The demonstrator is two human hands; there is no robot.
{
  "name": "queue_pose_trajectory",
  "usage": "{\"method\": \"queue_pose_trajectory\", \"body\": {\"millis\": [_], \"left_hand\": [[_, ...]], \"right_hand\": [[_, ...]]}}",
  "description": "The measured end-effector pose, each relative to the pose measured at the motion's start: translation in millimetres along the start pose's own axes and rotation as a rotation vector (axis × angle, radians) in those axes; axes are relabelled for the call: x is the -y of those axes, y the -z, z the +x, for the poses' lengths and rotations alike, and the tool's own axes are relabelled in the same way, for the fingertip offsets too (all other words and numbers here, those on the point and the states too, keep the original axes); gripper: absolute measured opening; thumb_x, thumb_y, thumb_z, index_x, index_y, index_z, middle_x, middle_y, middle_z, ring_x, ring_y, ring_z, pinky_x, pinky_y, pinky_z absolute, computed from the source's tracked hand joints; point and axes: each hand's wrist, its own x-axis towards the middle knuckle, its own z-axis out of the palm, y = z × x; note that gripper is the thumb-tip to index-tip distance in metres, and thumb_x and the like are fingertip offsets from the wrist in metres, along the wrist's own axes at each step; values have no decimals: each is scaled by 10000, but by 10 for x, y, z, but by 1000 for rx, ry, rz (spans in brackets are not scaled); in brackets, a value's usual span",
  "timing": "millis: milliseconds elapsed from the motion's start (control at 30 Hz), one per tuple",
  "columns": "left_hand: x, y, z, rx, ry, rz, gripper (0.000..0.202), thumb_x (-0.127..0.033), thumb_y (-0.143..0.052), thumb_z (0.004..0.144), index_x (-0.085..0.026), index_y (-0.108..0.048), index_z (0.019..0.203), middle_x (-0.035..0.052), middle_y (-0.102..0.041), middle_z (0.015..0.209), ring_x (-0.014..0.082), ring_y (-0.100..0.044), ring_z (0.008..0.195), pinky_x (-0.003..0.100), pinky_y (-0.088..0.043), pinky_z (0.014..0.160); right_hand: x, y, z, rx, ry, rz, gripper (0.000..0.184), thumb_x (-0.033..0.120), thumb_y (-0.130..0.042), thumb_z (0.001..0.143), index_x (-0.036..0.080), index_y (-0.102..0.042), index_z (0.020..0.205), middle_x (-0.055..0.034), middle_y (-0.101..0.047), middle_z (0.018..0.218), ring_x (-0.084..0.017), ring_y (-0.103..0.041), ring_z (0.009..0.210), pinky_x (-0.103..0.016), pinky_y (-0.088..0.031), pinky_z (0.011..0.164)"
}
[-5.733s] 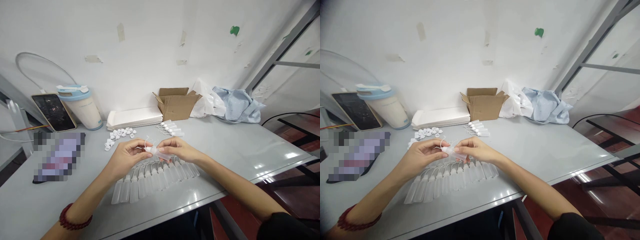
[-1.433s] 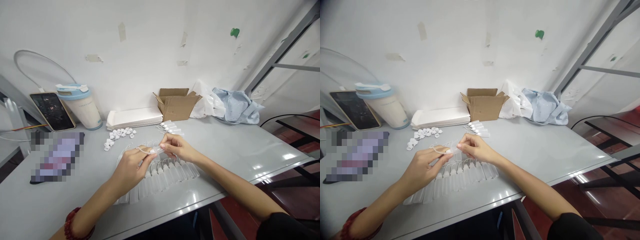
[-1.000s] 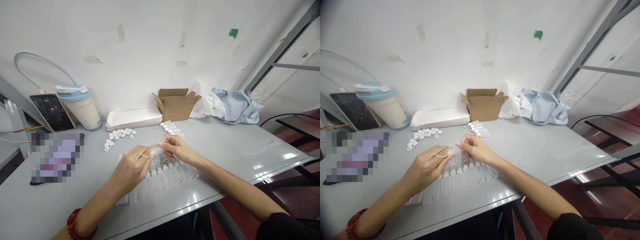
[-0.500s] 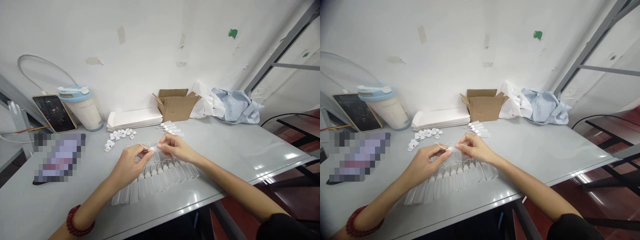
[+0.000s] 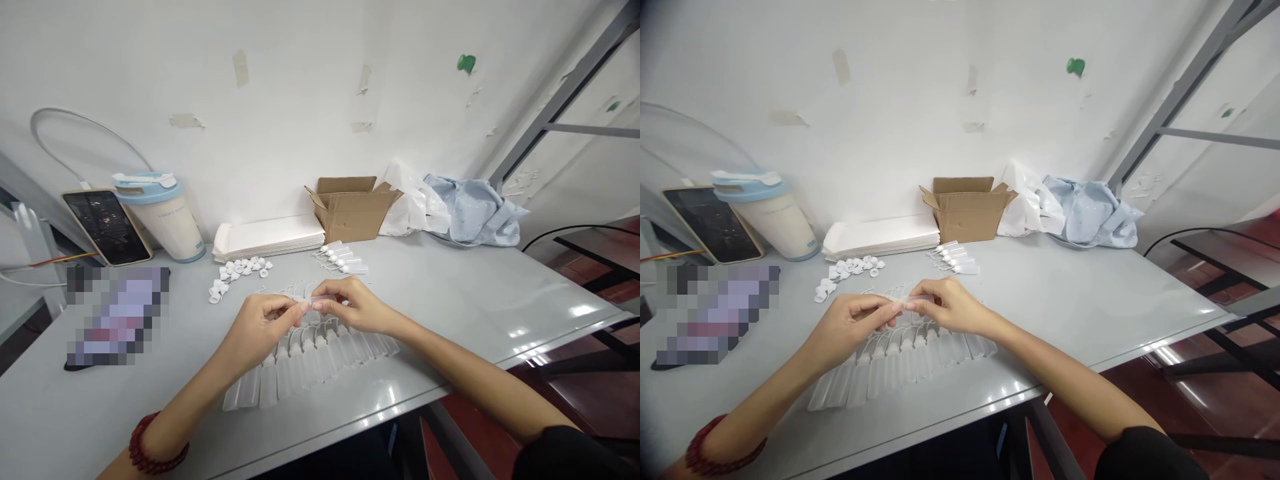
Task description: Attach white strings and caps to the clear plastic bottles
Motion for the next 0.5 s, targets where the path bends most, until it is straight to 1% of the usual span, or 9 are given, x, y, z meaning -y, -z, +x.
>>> {"method": "queue_pose_trajectory", "body": {"millis": [100,133,200,233,300,367,433,500], "left_hand": [[7,-9,8,-6,-26,21,381,-428,-504,861,-179,-645,610,-11,-584,550,115,-497,500,216,-367,448],[21,-10,18,-15,-35,31,357,-423,-498,867,-182,-657,657,-7,-609,589,124,-525,533,218,-388,468],[78,-4,48,-69,-65,97,300,-399,-481,879,-191,-668,769,8,-657,694,148,-577,626,231,-429,522],[122,5,68,-114,-88,156,278,-379,-468,885,-192,-665,823,19,-669,747,162,-591,674,243,-444,550],[235,39,115,-222,-143,316,261,-329,-436,891,-180,-650,874,47,-668,818,186,-595,735,280,-467,607],[367,87,167,-303,-182,424,260,-279,-405,887,-169,-639,921,80,-664,929,216,-604,844,327,-492,696],[502,135,218,-319,-186,468,275,-246,-388,878,-170,-636,969,93,-661,1020,242,-593,957,370,-502,770],[630,167,261,-299,-186,496,313,-212,-361,870,-170,-634,1017,93,-657,1091,254,-573,1037,411,-493,840]], "right_hand": [[11,17,17,0,-49,15,338,445,-538,875,129,-653,844,-14,-605,648,-95,-478,547,-219,-366,522],[6,24,26,-12,-59,10,332,439,-537,876,130,-652,841,-15,-612,649,-96,-484,551,-220,-369,527],[-21,42,49,-56,-62,-33,300,413,-539,879,138,-649,832,-18,-628,667,-103,-506,577,-223,-375,546],[-45,54,61,-85,-57,-75,279,397,-542,879,144,-646,829,-20,-637,686,-107,-517,590,-225,-379,557],[-103,81,84,-154,-61,-196,244,372,-542,880,150,-636,842,-29,-653,730,-114,-530,597,-232,-382,569],[-160,112,101,-206,-99,-330,219,351,-533,886,150,-620,883,-42,-663,752,-129,-546,602,-245,-384,581],[-202,146,110,-233,-150,-442,203,326,-509,900,148,-599,936,-66,-681,803,-157,-581,651,-259,-389,608],[-224,179,113,-231,-200,-539,189,288,-487,910,144,-576,993,-100,-693,917,-192,-615,751,-270,-389,643]]}}
